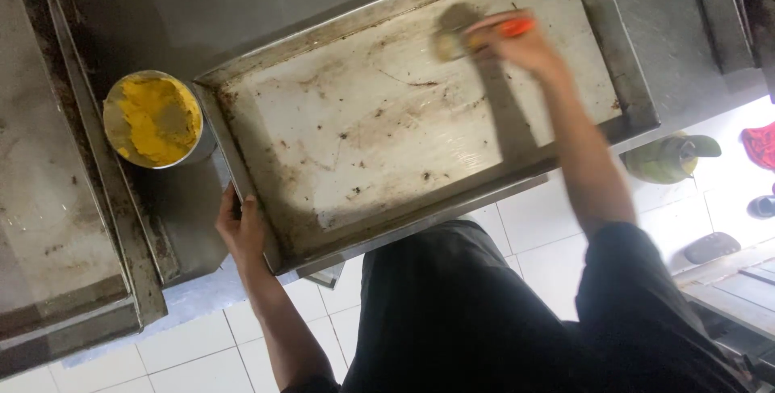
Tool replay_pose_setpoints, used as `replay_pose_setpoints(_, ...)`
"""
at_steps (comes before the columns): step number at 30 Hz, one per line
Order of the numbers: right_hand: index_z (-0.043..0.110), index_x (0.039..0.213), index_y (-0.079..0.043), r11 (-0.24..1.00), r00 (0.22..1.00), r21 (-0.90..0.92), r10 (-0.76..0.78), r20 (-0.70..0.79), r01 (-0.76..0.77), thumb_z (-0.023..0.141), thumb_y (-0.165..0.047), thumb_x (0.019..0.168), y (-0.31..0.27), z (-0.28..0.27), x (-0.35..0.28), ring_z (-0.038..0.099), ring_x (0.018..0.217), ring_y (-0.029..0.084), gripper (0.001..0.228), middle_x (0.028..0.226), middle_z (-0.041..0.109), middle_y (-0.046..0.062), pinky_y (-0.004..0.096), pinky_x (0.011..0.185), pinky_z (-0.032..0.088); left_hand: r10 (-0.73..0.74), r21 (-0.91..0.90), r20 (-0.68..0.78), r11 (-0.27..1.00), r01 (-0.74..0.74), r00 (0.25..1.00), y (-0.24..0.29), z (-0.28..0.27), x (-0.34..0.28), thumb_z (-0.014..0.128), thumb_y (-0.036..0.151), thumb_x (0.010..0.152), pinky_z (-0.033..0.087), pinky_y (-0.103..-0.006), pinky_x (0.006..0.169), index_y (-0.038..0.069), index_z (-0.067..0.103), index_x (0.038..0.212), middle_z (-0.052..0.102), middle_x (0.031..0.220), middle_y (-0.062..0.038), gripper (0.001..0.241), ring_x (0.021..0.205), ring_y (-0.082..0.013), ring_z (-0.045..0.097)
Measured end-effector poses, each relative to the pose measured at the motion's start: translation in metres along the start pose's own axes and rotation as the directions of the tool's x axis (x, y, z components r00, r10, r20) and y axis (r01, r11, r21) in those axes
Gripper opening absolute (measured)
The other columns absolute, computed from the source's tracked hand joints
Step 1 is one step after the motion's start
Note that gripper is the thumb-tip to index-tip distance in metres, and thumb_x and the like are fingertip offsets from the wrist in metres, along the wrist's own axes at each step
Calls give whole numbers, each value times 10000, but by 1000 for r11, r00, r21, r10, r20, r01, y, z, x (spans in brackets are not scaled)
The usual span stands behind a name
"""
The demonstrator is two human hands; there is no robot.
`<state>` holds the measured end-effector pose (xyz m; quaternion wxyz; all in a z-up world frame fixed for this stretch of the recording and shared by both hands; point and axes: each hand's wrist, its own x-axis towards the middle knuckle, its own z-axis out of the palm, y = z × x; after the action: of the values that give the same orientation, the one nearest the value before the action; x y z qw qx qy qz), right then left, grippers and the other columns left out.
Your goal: Greasing baking pans with margarine using a brush.
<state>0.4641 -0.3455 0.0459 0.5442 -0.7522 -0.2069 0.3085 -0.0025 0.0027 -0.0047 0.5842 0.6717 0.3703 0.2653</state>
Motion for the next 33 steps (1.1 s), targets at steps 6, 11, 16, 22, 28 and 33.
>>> replay_pose_setpoints(6, 770, 1202, -69, 991, 960, -129, -1, -279, -37, 612, -59, 1057, 62, -118, -18, 749, 851, 194, 214, 1078, 763, 144, 329, 701, 625, 13, 126, -43, 992, -8, 999, -20, -6, 3, 610, 97, 1008, 470, -302, 976, -36, 567, 1461, 665, 1308, -105, 474, 1143, -160, 615)
replay_pose_setpoints(11, 824, 1149, -118, 657, 872, -754, -376, -314, 12, 743, -142, 976, 90, -114, -6, 752, 851, 279, 192, 988, 764, 175, 391, 727, 601, -6, 98, -37, 995, 10, 999, -10, -2, 2, 583, 77, 1016, 468, -286, 920, -36, 564, 1463, 664, 1291, -103, 461, 1085, -145, 602)
replay_pose_setpoints(16, 785, 886, -125, 4, 966, -977, -146, -212, -214, 764, -216, 893, 97, -9, 35, 754, 757, 274, 93, 785, 751, 109, 404, 631, 563, -10, 39, -51, 999, 12, 999, -19, -6, 2, 573, 63, 1001, 474, -273, 945, -30, 562, 1456, 683, 1277, -80, 465, 1097, -132, 619)
replay_pose_setpoints(22, 788, 791, -152, 125, 978, -992, -206, -25, 1, 765, -150, 811, 13, 156, 25, 758, 782, 270, 30, 787, 761, 118, 407, 638, 589, -142, 57, -86, 987, 147, 986, -9, 0, 3, 595, 90, 1011, 427, -312, 810, -14, 586, 1492, 651, 1171, -100, 492, 943, -154, 533)
replay_pose_setpoints(28, 773, 782, -176, 445, 875, -770, -379, 301, 457, 727, -69, 770, -55, 296, -6, 737, 662, 294, 117, 666, 730, 111, 491, 954, 560, -22, 65, -37, 998, 24, 999, 5, 3, 1, 547, 78, 988, 483, -286, 935, -29, 560, 1452, 682, 1278, -89, 476, 1113, -142, 631)
replay_pose_setpoints(33, 749, 1037, -174, 657, 851, -571, -224, 475, 492, 707, -155, 859, -52, 372, -5, 747, 676, 195, 183, 847, 758, 61, 391, 590, 608, 10, 32, 7, 999, -10, 1000, 1, 1, 1, 542, 41, 998, 476, -305, 934, -40, 558, 1461, 672, 1284, -115, 470, 1101, -155, 612)
